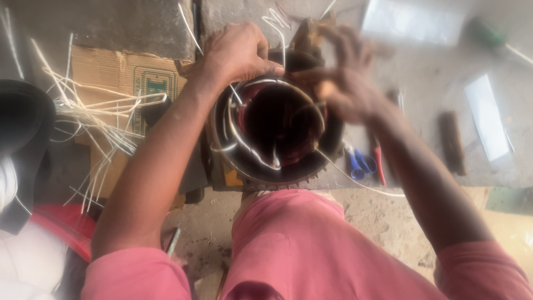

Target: The person sits on a low stool and winds white insulated wire by hand around the slots of a motor stator, pressing each loop down into place and pulling the wire taut. They rotate the stator as they work and at the end reach for pliers and scissors lying on the floor beside them.

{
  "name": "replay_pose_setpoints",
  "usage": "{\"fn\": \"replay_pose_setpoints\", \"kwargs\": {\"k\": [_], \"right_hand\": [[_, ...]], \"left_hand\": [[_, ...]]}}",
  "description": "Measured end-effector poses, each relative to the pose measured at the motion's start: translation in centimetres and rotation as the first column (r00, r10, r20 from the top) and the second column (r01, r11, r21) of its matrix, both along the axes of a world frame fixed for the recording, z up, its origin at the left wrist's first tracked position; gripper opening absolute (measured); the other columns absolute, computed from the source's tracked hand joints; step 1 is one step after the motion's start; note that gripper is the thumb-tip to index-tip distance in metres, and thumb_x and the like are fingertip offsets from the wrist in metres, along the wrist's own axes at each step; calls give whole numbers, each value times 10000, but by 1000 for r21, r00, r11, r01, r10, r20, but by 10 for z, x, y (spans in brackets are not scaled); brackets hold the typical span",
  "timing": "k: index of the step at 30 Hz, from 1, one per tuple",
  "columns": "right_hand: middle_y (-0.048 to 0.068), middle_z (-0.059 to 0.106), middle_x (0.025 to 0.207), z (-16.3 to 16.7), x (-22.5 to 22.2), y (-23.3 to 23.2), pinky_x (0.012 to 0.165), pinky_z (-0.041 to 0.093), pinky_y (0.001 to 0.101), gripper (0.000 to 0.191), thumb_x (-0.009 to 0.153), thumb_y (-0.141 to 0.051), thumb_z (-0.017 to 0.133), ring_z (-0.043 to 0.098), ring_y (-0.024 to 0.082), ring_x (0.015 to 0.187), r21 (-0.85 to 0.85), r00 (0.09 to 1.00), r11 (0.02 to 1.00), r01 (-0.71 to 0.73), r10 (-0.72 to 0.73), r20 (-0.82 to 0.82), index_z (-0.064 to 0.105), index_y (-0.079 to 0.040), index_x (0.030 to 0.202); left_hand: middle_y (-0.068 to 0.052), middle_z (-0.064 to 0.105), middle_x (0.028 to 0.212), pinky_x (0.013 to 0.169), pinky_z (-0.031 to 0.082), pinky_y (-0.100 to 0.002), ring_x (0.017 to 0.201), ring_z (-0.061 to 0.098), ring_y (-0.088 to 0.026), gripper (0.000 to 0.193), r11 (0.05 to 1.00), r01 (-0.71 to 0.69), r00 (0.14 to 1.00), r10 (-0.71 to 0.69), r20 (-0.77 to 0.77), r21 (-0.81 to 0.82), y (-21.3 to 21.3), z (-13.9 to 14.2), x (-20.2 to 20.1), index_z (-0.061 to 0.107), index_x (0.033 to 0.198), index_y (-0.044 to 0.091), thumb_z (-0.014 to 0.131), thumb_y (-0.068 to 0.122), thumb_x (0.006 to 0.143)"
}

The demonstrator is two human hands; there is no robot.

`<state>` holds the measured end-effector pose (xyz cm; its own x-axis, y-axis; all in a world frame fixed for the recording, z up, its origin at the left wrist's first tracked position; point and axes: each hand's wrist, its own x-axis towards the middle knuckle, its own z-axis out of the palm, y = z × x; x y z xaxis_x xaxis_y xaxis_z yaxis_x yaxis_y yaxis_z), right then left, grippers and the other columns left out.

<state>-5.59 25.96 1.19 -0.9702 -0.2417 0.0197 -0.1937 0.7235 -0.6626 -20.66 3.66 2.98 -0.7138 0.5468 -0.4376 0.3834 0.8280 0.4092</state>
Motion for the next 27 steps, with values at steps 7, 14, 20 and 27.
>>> {"fn": "replay_pose_setpoints", "kwargs": {"k": [7, 14, 20, 27], "right_hand": [[129, 232, 1728, -32, 76, 14, 1272, -7, 702, 870, 953, -839, 149, 94, 422, 1597, 59, 970, 969, 242, -242, 6, 790, -282, 1138], [199, 289, 1710, -34, 75, 7, 1270, 80, 660, 822, 1057, -729, 51, 242, 411, 1578, -309, 954, 903, 298, -266, 142, 716, -276, 1222], [126, 241, 1641, 16, 100, -19, 1245, 154, 681, 562, 945, -783, 544, 160, 385, 1533, 481, 973, 852, 205, -126, -192, 615, -369, 1318], [213, 110, 1666, 7, 132, -61, 1170, 50, 743, 924, 765, -829, 745, 68, 519, 1473, 491, 987, 859, 145, -87, -138, 514, -349, 1520]], "left_hand": [[-18, 650, 575, 623, 530, -369, 578, 618, -156, 503, 999, 31, 997, -30, -70, 19, -3, -12, 1, 650, 570, 128, 896, 521, 765], [-1, 599, 519, 528, 452, -353, 494, 529, -124, 590, 999, 43, 998, -42, -56, 23, 1, -10, -3, 562, 497, 130, 892, 550, 747], [-59, 675, 629, 592, 521, -376, 549, 626, -165, 436, 997, 16, 1000, -15, -16, 69, 0, -7, 5, 701, 748, 134, 825, 540, 847], [-68, 735, 776, 675, 570, -427, 638, 709, -212, 331, 996, -83, 990, 81, 116, 15, 1, -10, 13, 778, 956, 169, 740, 492, 894]]}}
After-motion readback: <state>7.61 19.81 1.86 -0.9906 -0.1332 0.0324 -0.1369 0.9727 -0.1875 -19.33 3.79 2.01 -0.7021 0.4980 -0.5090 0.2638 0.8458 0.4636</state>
